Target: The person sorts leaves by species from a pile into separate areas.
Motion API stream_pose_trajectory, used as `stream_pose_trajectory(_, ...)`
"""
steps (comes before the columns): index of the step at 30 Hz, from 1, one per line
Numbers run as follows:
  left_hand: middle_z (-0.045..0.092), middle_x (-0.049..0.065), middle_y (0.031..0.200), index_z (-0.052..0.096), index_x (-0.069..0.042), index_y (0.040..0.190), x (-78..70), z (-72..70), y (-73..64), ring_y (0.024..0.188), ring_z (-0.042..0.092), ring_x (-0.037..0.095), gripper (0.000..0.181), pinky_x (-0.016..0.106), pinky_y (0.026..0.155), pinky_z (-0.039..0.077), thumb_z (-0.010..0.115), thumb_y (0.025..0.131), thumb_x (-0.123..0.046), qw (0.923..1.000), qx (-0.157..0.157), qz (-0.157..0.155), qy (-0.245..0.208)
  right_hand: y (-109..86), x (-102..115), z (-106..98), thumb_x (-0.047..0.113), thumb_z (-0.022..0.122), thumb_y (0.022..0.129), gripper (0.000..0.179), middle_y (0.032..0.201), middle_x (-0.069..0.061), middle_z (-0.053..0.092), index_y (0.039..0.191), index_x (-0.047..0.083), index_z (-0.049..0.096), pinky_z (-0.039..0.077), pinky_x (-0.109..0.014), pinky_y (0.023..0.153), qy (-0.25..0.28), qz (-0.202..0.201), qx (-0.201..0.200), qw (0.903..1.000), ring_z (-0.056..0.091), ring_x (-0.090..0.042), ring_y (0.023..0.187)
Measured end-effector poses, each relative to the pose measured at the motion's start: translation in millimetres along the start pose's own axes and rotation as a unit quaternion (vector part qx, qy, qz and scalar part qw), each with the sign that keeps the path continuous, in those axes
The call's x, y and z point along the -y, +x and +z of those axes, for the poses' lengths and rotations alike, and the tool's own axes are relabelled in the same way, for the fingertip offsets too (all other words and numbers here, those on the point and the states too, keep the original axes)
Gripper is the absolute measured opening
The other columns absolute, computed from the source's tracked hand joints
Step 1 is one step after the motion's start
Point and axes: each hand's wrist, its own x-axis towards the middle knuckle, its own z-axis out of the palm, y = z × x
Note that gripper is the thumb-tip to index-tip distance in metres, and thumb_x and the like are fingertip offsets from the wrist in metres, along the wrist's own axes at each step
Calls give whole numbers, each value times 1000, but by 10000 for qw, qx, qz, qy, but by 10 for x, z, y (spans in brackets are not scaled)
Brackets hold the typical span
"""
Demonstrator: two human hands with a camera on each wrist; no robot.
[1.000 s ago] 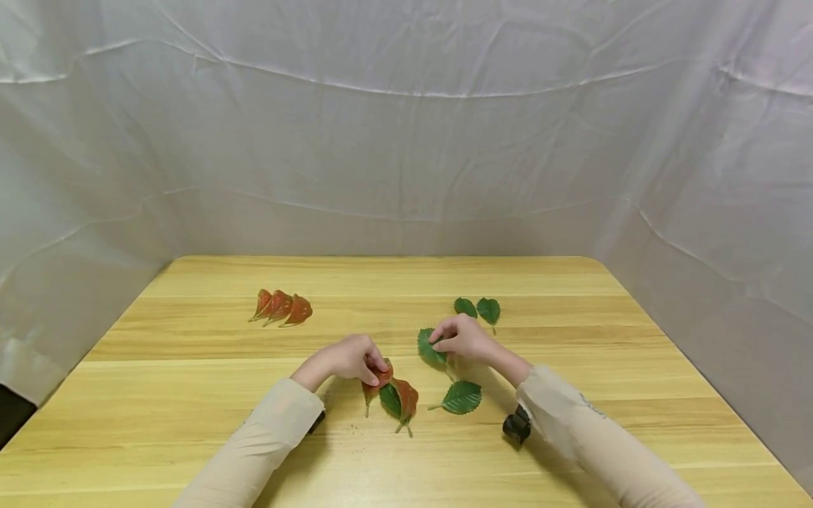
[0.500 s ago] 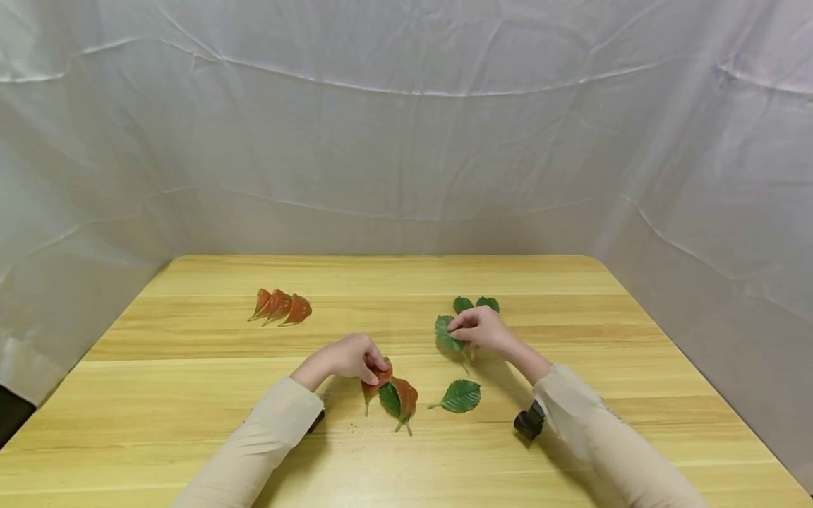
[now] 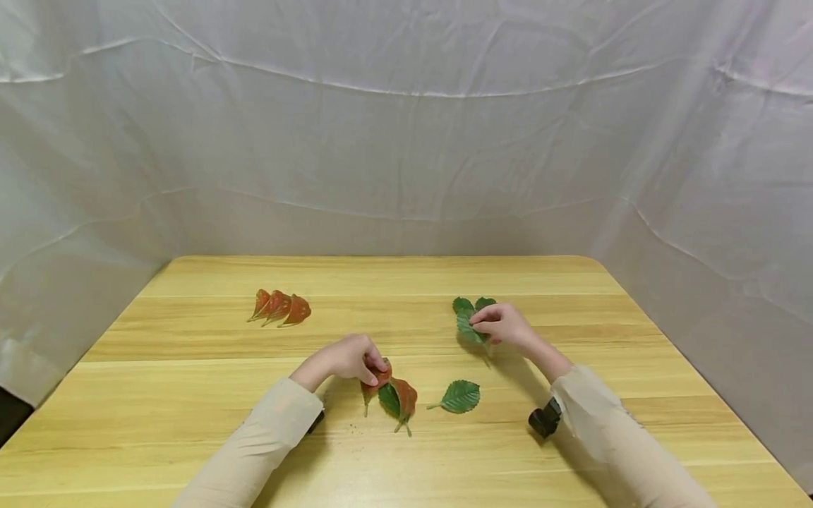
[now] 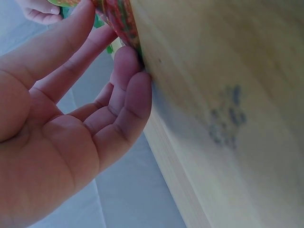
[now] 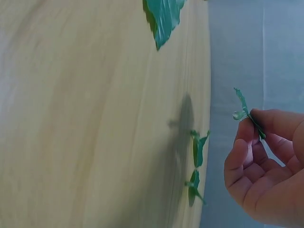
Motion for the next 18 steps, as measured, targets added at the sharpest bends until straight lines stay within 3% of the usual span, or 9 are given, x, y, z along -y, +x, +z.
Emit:
stream_pose_trajectory(9,65,10,93,70,1,93,-28,-23,-18,87,60,22,21,30,72,49,71,72,1,10000,8,0,-32,10,-124,-155,2,54,87,20,88,-12,61,101,-11,60,48,-35,57,142,180,-322,9992,57,-22,64)
stream_pose_trajectory(12,66,7,92,70,-2,92,39,-14,10,85,60,19,20,29,72,49,72,72,-2,9999,41,74,-67,22,-160,-209,0,51,87,23,92,-16,60,104,-14,57,46,-31,55,251,285,-443,9983,57,-20,65)
stream_pose_trajectory(14,66,4,91,71,-6,92,168,22,70,83,60,15,20,27,69,49,74,72,-6,9996,61,274,-45,33,-185,-242,-2,49,86,25,93,-17,60,107,-15,56,45,-29,53,349,363,-523,9974,55,-17,64)
stream_pose_trajectory(18,66,3,91,71,-6,92,188,31,83,83,60,14,20,27,69,49,74,72,-7,9995,77,300,-45,63,-240,-301,-4,47,85,28,92,-17,59,110,-16,53,43,-25,49,513,498,-636,9954,54,-14,63)
